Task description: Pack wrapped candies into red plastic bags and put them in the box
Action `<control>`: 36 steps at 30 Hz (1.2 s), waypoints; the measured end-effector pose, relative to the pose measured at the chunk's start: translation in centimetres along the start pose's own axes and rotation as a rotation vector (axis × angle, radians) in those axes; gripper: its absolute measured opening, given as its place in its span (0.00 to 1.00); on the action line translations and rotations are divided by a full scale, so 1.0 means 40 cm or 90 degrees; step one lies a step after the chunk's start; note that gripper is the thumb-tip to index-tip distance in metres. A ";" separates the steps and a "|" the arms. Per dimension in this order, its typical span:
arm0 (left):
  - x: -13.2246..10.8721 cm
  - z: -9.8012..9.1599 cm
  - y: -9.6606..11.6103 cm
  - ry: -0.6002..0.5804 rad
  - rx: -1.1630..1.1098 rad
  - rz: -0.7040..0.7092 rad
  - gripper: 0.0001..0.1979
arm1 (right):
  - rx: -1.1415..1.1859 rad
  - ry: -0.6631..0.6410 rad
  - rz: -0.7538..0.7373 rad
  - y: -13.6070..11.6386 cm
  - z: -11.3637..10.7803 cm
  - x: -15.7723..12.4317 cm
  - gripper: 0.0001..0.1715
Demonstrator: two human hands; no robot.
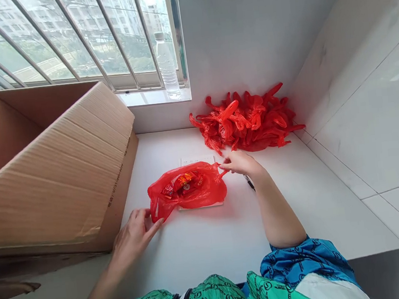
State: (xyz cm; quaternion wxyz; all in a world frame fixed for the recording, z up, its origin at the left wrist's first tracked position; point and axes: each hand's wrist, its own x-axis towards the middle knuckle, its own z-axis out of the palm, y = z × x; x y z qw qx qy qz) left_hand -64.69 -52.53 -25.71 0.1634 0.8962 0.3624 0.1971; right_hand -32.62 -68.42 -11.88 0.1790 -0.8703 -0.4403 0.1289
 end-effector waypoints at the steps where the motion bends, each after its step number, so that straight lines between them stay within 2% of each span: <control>1: -0.005 -0.010 0.006 -0.023 -0.022 0.014 0.16 | 0.043 0.010 -0.038 -0.003 -0.009 -0.004 0.17; 2: -0.008 -0.026 0.017 -0.030 -0.067 0.033 0.15 | 0.085 0.031 -0.075 -0.007 -0.022 -0.011 0.17; 4: -0.008 -0.072 0.056 0.002 -0.208 0.069 0.13 | 0.192 0.089 -0.152 -0.023 -0.052 -0.028 0.17; 7: 0.021 -0.162 0.139 0.138 -0.451 0.097 0.11 | 0.421 0.225 -0.286 -0.058 -0.093 -0.052 0.16; 9: 0.063 -0.221 0.193 0.252 -0.592 0.114 0.11 | 0.569 0.320 -0.365 -0.079 -0.110 -0.059 0.16; 11: 0.117 -0.270 0.233 0.330 -0.697 0.130 0.12 | 0.666 0.388 -0.405 -0.091 -0.118 -0.057 0.19; 14: 0.187 -0.316 0.266 0.394 -0.714 0.155 0.15 | 0.761 0.433 -0.408 -0.091 -0.122 -0.044 0.22; 17: 0.225 -0.333 0.278 0.520 -0.576 0.170 0.19 | 0.794 0.456 -0.402 -0.089 -0.122 -0.035 0.22; 19: 0.238 -0.338 0.282 0.568 -0.537 0.169 0.19 | 0.780 0.477 -0.409 -0.100 -0.118 -0.040 0.22; 22: 0.249 -0.343 0.294 0.538 -0.612 0.175 0.17 | 0.747 0.467 -0.452 -0.136 -0.101 -0.062 0.24; 24: 0.251 -0.347 0.313 0.512 -0.664 0.197 0.14 | 0.715 0.415 -0.487 -0.168 -0.082 -0.083 0.28; 27: 0.238 -0.346 0.354 0.466 -0.698 0.280 0.10 | 0.642 0.309 -0.503 -0.219 -0.042 -0.104 0.38; 29: 0.224 -0.337 0.378 0.386 -0.660 0.360 0.08 | 0.576 0.262 -0.510 -0.247 -0.012 -0.103 0.44; 30: 0.219 -0.329 0.386 0.331 -0.617 0.404 0.06 | 0.541 0.250 -0.519 -0.257 0.003 -0.097 0.42; 32: 0.219 -0.304 0.387 0.258 -0.528 0.472 0.05 | 0.501 0.230 -0.525 -0.270 0.027 -0.080 0.29; 34: 0.234 -0.270 0.371 0.282 -0.506 0.477 0.08 | 0.524 0.210 -0.495 -0.271 0.042 -0.058 0.21; 36: 0.260 -0.229 0.346 0.311 -0.547 0.419 0.18 | 0.602 0.180 -0.438 -0.265 0.047 -0.037 0.23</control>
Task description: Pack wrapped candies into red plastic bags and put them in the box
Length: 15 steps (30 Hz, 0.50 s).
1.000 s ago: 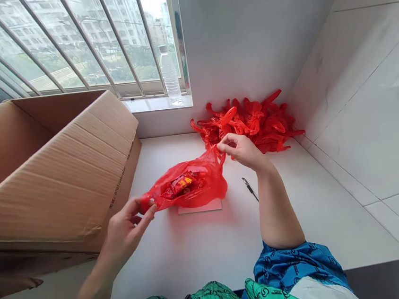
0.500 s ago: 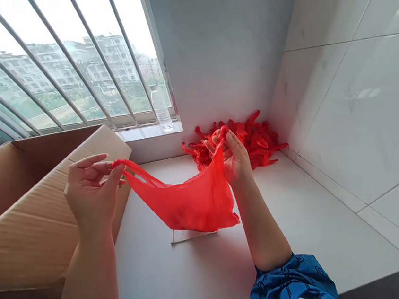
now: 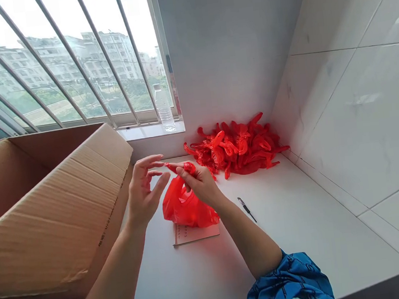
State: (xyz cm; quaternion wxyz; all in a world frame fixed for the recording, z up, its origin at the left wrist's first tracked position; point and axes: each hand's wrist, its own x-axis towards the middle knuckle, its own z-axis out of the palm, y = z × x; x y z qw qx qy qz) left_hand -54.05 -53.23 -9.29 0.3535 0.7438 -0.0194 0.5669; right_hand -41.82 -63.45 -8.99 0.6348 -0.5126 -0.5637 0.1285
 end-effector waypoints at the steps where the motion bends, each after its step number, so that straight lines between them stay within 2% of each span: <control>1: -0.009 0.003 -0.026 -0.008 -0.015 -0.041 0.25 | 0.040 0.011 0.031 0.008 -0.005 0.005 0.24; 3: -0.025 0.008 -0.070 -0.119 -0.069 -0.140 0.35 | 0.116 0.020 0.085 0.020 -0.017 0.013 0.25; 5: -0.039 0.009 -0.100 -0.249 -0.158 -0.237 0.35 | 0.161 0.015 0.118 0.028 -0.032 0.018 0.26; 6: -0.044 0.008 -0.109 -0.285 -0.208 -0.277 0.33 | 0.161 0.005 0.123 0.030 -0.041 0.019 0.26; 8: -0.048 0.002 -0.120 -0.284 -0.296 -0.339 0.28 | 0.111 -0.048 0.120 0.029 -0.058 0.017 0.25; 11: -0.046 -0.010 -0.123 -0.221 -0.382 -0.403 0.23 | -0.049 -0.135 0.067 0.021 -0.070 0.008 0.21; 13: -0.044 -0.013 -0.118 -0.215 -0.415 -0.443 0.23 | -0.183 -0.122 -0.007 0.021 -0.064 0.002 0.17; 15: -0.045 -0.012 -0.111 -0.238 -0.419 -0.469 0.24 | -0.317 -0.070 -0.085 0.026 -0.049 -0.004 0.12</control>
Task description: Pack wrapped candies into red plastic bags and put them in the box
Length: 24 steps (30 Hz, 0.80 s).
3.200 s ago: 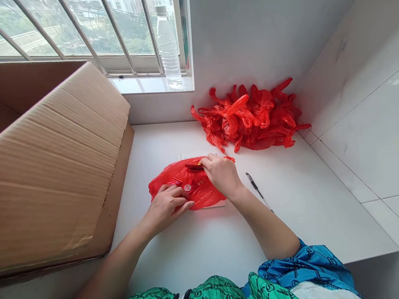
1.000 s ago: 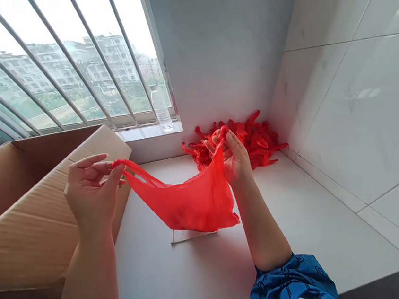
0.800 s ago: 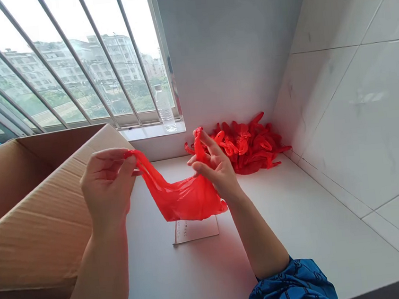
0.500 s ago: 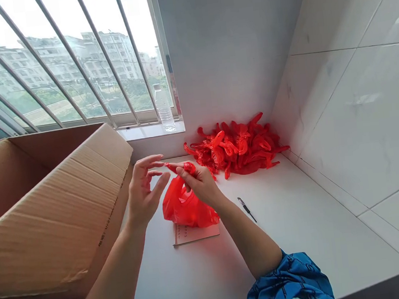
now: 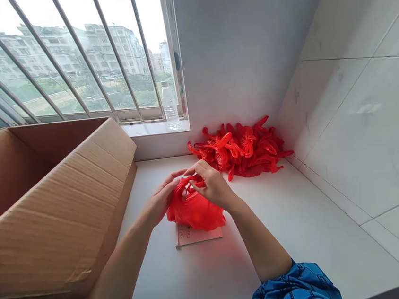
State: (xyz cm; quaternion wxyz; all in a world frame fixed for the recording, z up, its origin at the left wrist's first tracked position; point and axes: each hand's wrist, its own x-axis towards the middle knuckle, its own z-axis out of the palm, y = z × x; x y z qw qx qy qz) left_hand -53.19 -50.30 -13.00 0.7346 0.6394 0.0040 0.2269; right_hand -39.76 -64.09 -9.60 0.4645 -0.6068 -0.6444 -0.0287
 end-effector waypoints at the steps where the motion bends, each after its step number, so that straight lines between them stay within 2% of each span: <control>1: -0.001 0.003 0.001 -0.005 0.008 -0.009 0.24 | -0.065 0.025 -0.021 -0.001 0.009 -0.002 0.10; 3: -0.004 0.006 0.001 -0.003 0.038 -0.014 0.25 | -0.171 0.060 -0.049 -0.001 0.021 -0.005 0.07; 8: -0.014 0.005 0.004 0.076 0.044 0.017 0.23 | -0.330 0.107 -0.092 -0.016 0.002 -0.021 0.13; 10: -0.014 0.003 0.004 0.112 0.024 0.060 0.20 | -0.349 0.096 -0.105 -0.032 -0.017 -0.034 0.16; 12: -0.006 -0.005 -0.003 0.155 0.002 0.101 0.17 | -0.329 0.047 -0.089 -0.049 -0.037 -0.054 0.20; 16: 0.033 -0.059 -0.044 0.310 -0.022 0.157 0.20 | -0.247 -0.118 0.015 -0.066 -0.078 -0.109 0.24; 19: 0.064 -0.111 -0.090 0.433 -0.010 0.168 0.23 | -0.210 -0.183 0.117 -0.053 -0.103 -0.154 0.26; 21: 0.072 -0.134 -0.118 0.469 0.000 0.169 0.23 | -0.163 -0.211 0.197 -0.035 -0.115 -0.181 0.27; 24: 0.051 -0.149 -0.151 0.464 0.008 0.155 0.25 | -0.025 -0.276 0.302 0.007 -0.134 -0.218 0.25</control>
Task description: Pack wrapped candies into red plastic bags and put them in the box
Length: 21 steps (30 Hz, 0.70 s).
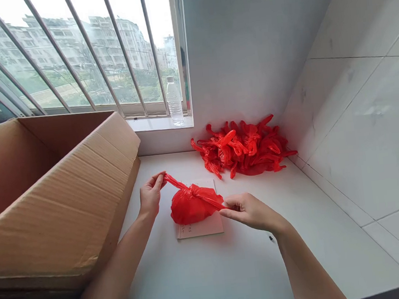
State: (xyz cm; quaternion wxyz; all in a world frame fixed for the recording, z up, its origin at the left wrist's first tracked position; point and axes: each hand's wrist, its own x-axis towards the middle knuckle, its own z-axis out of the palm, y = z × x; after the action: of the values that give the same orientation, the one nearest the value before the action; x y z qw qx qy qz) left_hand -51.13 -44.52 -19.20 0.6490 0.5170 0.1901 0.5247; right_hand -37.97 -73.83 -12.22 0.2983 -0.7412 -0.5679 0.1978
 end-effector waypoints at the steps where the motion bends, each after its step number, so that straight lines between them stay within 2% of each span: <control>1: -0.012 -0.012 -0.005 -0.016 0.007 -0.011 0.28 | 0.047 -0.017 0.011 0.022 -0.002 -0.003 0.24; 3: -0.041 -0.040 -0.010 -0.062 0.052 -0.046 0.35 | 0.079 0.034 0.034 0.069 -0.003 -0.005 0.22; 6: -0.091 -0.064 -0.009 -0.154 0.227 -0.067 0.32 | -0.068 0.191 0.042 0.127 0.020 0.014 0.26; 8: -0.121 -0.051 -0.004 -0.236 0.371 0.002 0.29 | -0.165 0.188 -0.021 0.142 0.054 0.049 0.40; 10: -0.145 -0.018 0.002 -0.315 0.491 0.135 0.28 | -0.198 0.150 -0.123 0.138 0.096 0.100 0.53; 11: -0.152 0.002 0.002 -0.343 0.538 0.209 0.27 | -0.208 0.151 -0.168 0.133 0.116 0.129 0.55; 13: -0.158 0.037 -0.004 -0.369 0.614 0.337 0.25 | -0.215 0.175 -0.224 0.124 0.152 0.186 0.53; 15: -0.153 0.053 -0.025 -0.370 0.673 0.395 0.21 | -0.220 0.193 -0.233 0.126 0.181 0.233 0.48; 18: -0.135 0.044 -0.073 -0.377 0.726 0.383 0.21 | -0.237 0.195 -0.196 0.152 0.215 0.272 0.46; 21: -0.121 0.024 -0.119 -0.416 0.763 0.345 0.24 | -0.274 0.203 -0.167 0.181 0.240 0.281 0.43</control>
State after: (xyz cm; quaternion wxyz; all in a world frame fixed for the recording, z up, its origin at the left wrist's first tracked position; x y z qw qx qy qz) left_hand -49.89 -48.83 -24.39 0.1264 0.9420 0.1069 0.2919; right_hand -35.69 -62.25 -23.65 0.2426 -0.7297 -0.6335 -0.0863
